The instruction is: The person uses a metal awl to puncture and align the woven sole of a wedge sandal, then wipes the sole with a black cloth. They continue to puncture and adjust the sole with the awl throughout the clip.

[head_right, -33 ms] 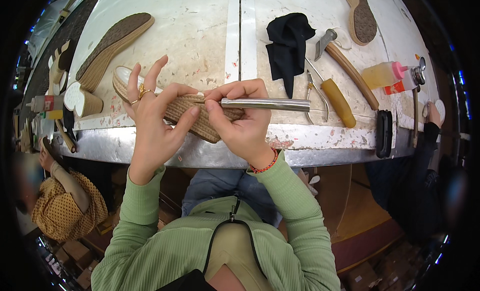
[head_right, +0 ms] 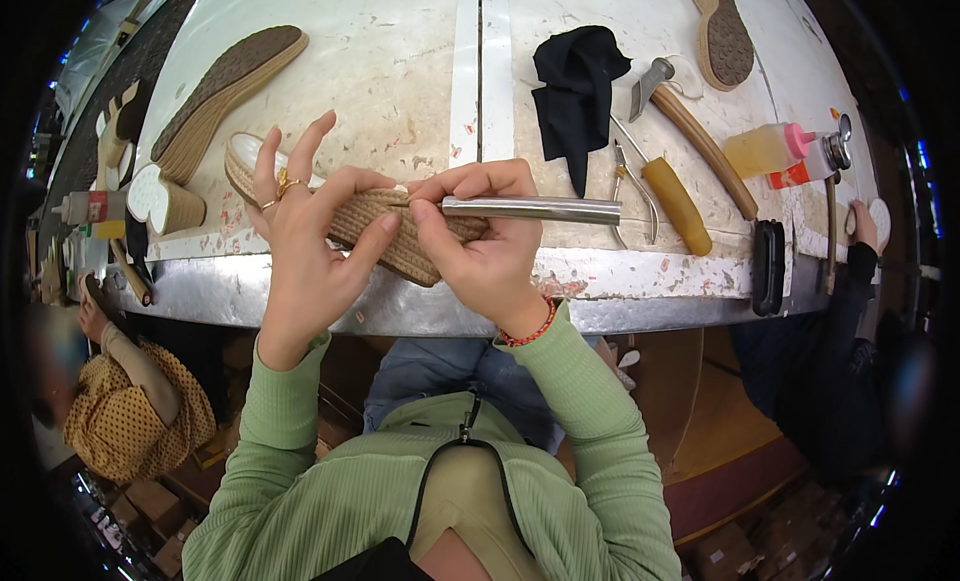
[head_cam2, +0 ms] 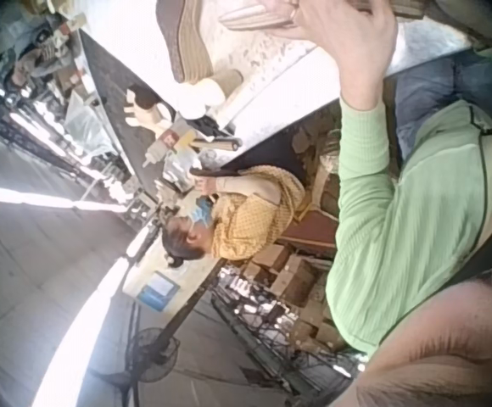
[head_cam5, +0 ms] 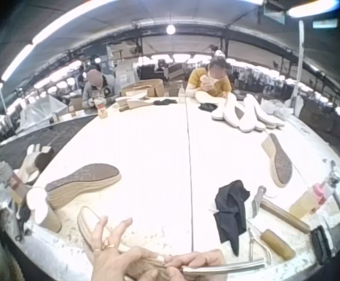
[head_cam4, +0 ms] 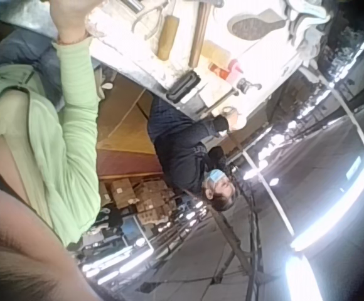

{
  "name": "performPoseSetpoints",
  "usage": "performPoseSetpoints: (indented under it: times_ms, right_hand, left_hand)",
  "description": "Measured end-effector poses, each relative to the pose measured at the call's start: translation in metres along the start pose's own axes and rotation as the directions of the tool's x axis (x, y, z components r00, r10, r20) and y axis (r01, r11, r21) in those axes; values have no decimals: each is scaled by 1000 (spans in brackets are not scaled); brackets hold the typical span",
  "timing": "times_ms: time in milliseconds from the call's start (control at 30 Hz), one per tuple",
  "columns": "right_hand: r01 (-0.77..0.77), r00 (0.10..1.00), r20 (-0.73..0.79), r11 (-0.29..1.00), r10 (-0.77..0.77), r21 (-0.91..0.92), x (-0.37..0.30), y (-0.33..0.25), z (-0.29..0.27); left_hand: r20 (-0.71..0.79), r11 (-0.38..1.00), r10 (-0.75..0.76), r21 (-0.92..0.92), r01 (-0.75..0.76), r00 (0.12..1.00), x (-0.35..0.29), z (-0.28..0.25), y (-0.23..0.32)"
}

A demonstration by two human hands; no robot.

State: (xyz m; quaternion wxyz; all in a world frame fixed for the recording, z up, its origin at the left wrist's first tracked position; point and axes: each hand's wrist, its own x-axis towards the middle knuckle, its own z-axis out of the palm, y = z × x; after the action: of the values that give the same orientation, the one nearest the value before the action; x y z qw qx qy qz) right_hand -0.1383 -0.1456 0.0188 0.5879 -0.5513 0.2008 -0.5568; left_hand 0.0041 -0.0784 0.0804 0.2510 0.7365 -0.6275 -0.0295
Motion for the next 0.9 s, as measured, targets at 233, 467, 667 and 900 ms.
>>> performPoseSetpoints:
  times_ms: [233,467,667,900]
  right_hand:
    - [19,1000,-10,1000,-20,-13,-1,3,1]
    - [58,998,31,998,-58,8,4,6,-1]
    - [62,998,16,998,-62,8,2,7,0]
    - [38,996,-82,995,-45,-89,2,4,6]
  left_hand:
    - [28,999,-37,22,37,999,-1,-4,4]
    - [7,999,-25,31,24,1000,4,-2,3]
    - [14,999,-32,29,32,999,4,-2,2]
    - [21,999,-29,19,29,999,2,-3,3]
